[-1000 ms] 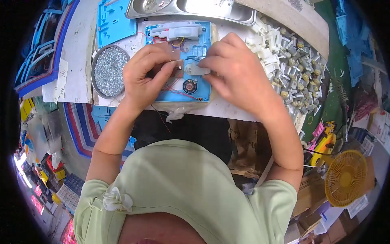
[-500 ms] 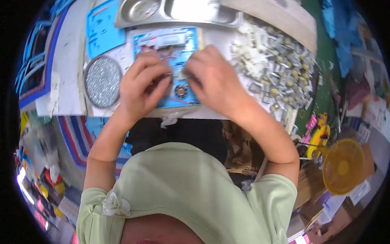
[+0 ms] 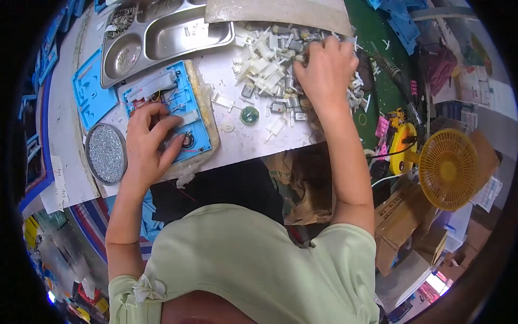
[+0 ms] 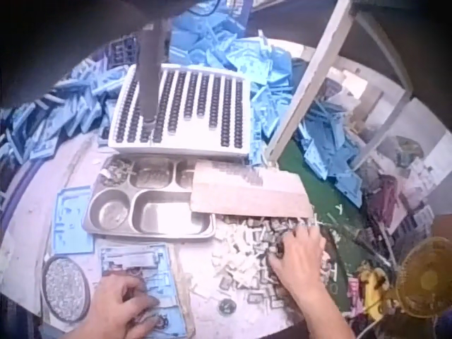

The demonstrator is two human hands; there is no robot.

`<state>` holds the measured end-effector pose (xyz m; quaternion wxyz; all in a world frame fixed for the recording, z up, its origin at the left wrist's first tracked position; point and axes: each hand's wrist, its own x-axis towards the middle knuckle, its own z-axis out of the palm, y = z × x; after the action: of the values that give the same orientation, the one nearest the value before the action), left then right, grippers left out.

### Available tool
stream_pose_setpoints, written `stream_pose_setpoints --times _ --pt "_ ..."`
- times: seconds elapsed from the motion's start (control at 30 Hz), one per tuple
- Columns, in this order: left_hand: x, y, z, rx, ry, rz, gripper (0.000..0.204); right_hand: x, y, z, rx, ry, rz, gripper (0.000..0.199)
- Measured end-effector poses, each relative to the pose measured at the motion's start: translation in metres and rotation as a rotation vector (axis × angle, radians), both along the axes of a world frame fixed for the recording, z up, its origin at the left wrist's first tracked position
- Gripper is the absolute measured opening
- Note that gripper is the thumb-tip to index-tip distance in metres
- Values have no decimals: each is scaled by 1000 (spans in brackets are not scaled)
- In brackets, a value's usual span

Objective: Assemble electronic components and casing using a power screwdriver and soldering iron.

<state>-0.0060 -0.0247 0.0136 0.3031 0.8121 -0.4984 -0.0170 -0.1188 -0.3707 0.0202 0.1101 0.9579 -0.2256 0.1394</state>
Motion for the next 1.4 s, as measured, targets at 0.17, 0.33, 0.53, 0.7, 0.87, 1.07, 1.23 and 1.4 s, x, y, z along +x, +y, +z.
stream_pose_setpoints --times 0.17,0.33,0.53,0.7,0.87,1.07,1.23,1.4 --pt "3 1 -2 -278 32 -12 29 -1 7 15 184 -124 98 24" --pt "-2 -32 48 -260 386 -16 20 -10 63 34 1407 -209 379 24" --pt "7 -49 42 -258 414 -197 13 -8 94 31 1768 -162 440 29" --pt "5 -50 55 -195 721 -198 9 -15 111 39 1733 -259 393 47" --pt "15 -75 65 -120 1036 -299 8 -25 106 41 1528 -460 476 57" --pt "70 -188 47 40 770 -388 31 -53 70 40 1785 -775 275 51" --pt "139 -276 -11 -28 -7 106 24 -35 77 29 1814 -776 268 49" --pt "140 -305 -13 26 -120 128 23 -52 73 23 1770 -782 249 50"
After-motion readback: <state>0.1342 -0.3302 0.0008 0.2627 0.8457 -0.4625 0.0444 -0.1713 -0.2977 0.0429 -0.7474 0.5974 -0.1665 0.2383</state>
